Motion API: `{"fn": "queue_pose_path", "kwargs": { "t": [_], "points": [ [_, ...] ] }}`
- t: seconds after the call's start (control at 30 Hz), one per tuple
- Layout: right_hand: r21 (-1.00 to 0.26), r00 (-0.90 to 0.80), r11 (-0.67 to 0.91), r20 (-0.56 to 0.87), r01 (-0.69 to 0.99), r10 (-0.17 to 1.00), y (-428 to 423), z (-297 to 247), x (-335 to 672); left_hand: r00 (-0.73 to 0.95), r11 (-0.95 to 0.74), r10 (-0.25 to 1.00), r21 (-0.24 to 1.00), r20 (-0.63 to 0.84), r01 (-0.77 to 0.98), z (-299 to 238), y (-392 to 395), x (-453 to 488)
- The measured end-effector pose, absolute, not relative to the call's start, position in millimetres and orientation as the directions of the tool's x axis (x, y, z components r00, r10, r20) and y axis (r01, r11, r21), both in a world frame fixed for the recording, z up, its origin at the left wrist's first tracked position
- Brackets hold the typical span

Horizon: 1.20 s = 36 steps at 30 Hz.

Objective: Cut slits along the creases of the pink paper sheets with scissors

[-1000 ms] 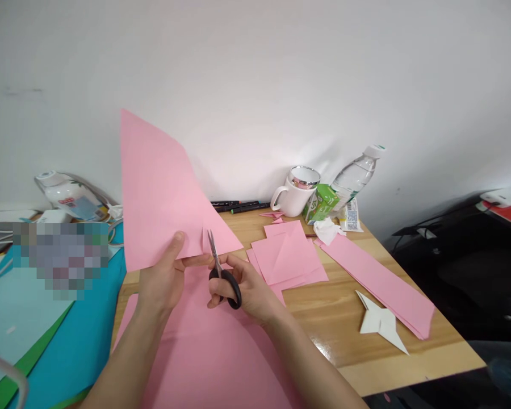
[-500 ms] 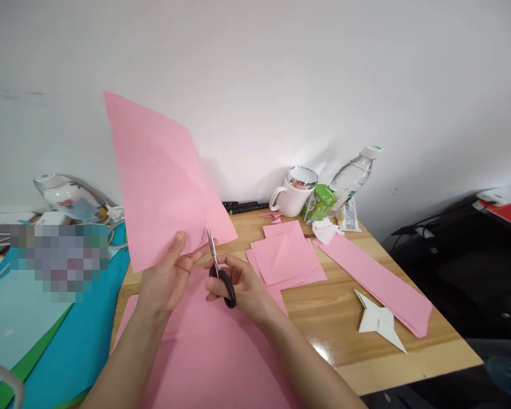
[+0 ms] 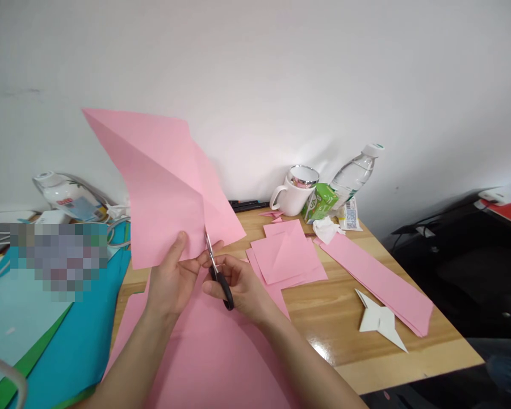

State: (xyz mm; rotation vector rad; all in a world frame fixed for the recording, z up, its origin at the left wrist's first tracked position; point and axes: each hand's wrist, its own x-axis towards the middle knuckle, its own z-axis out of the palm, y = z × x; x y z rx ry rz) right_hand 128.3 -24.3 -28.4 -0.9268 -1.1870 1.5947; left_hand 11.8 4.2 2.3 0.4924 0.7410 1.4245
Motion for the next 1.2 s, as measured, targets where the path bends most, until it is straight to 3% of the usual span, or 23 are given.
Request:
{"fn": "queue_pose_path", "kwargs": {
  "t": [0.2,0.53,0.67,0.8,0.83,0.9,0.97,1.0,1.1,1.2],
  "points": [
    [-0.952,-0.263,-0.145,-0.072,-0.269,0.962,-25.5,-29.2,127.5,-0.092,0.028,0.989,0.759,-0.115,-0.650,-1.4,3.6,11.8],
    [-0.944,-0.229,-0.139,-0.071,-0.297,0.971,-23.7,-26.7,129.4,-0.079,0.057,0.988,0.783,-0.134,-0.619,1.7,0.7,13.6],
    [-0.932,-0.299,-0.131,-0.026,-0.337,0.954,-25.0,-26.0,131.8,-0.065,0.078,0.988,0.805,-0.143,-0.589,-0.5,4.2,8.4],
    [-0.952,-0.435,-0.050,0.091,-0.302,0.896,-29.3,-26.2,133.6,-0.256,0.012,0.954,0.878,-0.153,-0.479,-7.6,10.5,-0.9],
    [-0.949,-0.379,0.017,0.142,-0.314,0.914,-29.5,-26.9,133.7,-0.268,0.008,0.951,0.882,-0.153,-0.471,-9.0,11.8,-3.0],
    [-0.922,-0.066,0.190,0.224,-0.336,0.972,-27.7,-28.9,133.6,-0.266,-0.002,0.956,0.898,-0.128,-0.439,-10.7,12.6,-6.1],
    [-0.905,0.324,0.285,0.179,-0.317,0.929,-22.9,-30.6,133.8,-0.198,-0.007,0.978,0.935,-0.068,-0.354,-10.9,10.4,-7.1],
    [-0.905,0.434,0.272,0.112,-0.327,0.894,-19.8,-31.0,134.2,-0.144,-0.011,0.989,0.954,-0.034,-0.301,-10.6,8.3,-6.9],
    [-0.881,0.418,0.167,-0.039,-0.444,0.907,-11.8,-30.6,136.6,0.045,0.039,0.998,0.990,-0.034,-0.134,-7.8,-0.4,-4.5],
    [-0.877,0.377,0.146,-0.043,-0.459,0.925,-8.5,-30.6,139.9,0.122,0.107,0.987,0.994,-0.104,-0.014,-2.7,-6.9,-4.5]
  ]
}}
